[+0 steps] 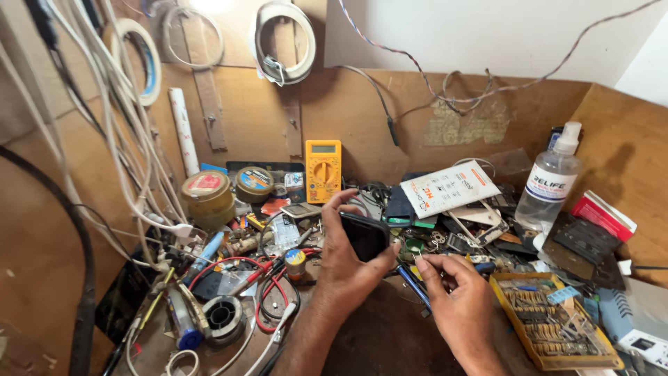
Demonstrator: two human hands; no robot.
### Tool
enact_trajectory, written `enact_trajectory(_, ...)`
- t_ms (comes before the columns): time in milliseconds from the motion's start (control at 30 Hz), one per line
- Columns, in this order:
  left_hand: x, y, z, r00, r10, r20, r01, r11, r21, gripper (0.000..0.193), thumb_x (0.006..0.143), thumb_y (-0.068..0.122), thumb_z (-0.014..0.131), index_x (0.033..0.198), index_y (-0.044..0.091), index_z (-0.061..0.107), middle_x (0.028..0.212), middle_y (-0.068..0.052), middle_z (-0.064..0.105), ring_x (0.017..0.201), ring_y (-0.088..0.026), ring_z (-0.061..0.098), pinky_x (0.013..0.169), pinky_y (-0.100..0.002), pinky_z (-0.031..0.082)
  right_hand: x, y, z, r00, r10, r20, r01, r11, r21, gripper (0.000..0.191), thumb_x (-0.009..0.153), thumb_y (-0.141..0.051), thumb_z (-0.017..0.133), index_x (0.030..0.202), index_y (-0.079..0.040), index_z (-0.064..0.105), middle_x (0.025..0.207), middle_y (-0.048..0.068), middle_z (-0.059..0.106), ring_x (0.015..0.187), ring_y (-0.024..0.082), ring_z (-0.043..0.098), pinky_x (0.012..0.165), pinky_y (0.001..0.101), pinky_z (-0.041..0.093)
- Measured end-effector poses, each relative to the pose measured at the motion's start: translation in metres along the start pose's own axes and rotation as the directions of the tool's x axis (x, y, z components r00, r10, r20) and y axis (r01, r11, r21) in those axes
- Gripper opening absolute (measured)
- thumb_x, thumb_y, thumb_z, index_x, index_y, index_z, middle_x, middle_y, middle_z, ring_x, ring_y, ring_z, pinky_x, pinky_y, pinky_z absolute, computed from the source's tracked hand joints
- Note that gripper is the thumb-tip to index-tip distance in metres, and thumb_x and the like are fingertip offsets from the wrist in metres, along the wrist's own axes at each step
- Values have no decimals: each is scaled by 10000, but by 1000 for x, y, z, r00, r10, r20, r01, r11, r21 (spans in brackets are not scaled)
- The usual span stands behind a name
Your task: The person uses a small metal prying tool to carefully separate the screen assembly from the smartphone chassis. They work along the edges, gradually lifting the screen until it detaches and is set aside, exposing the internal components.
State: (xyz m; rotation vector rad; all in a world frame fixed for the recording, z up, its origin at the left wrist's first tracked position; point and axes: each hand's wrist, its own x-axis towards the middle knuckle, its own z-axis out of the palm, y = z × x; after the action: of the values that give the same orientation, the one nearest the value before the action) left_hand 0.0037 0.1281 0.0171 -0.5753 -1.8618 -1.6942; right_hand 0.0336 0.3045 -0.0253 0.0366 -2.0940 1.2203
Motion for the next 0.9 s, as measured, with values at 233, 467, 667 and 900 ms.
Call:
enact_trajectory(233,-10,7,-13,978,208,4,-205,958,199,662,705,82,877,1208,38,449,1114,-167,528,1056,-331,580,932,-414,491,-17,-37,-17,998,21,65,-34,976,213,163,904,-131,744,968,12,788,803,-1,672,649,43,532,565,217,426)
enact_trajectory(467,-19,18,-17,967,247,64,-254,950,180,642,695,51,855,1230,62,500,1148,-157,568,1114,-346,594,973,-437,485,-7,-78,-35,986,-122,117,108,986,126,135,887,-117,760,976,-27,808,782,9,674,648,60,521,559,232,410)
enact_trajectory(667,-21,20,-19,956,280,92,-292,940,176,693,689,21,827,1297,83,500,1191,-153,574,1166,-355,585,1020,-443,464,-6,-88,-37,985,-106,137,91,990,108,164,868,-119,768,1006,-51,824,784,16,693,688,71,575,594,239,452)
enact_trajectory(900,-25,18,-16,965,233,121,-254,944,208,751,661,21,810,1333,81,480,1217,-159,559,1194,-369,550,1050,-463,422,-7,-89,-41,979,-122,162,118,992,35,201,858,-105,778,1048,-61,824,762,33,699,673,90,581,600,248,457)
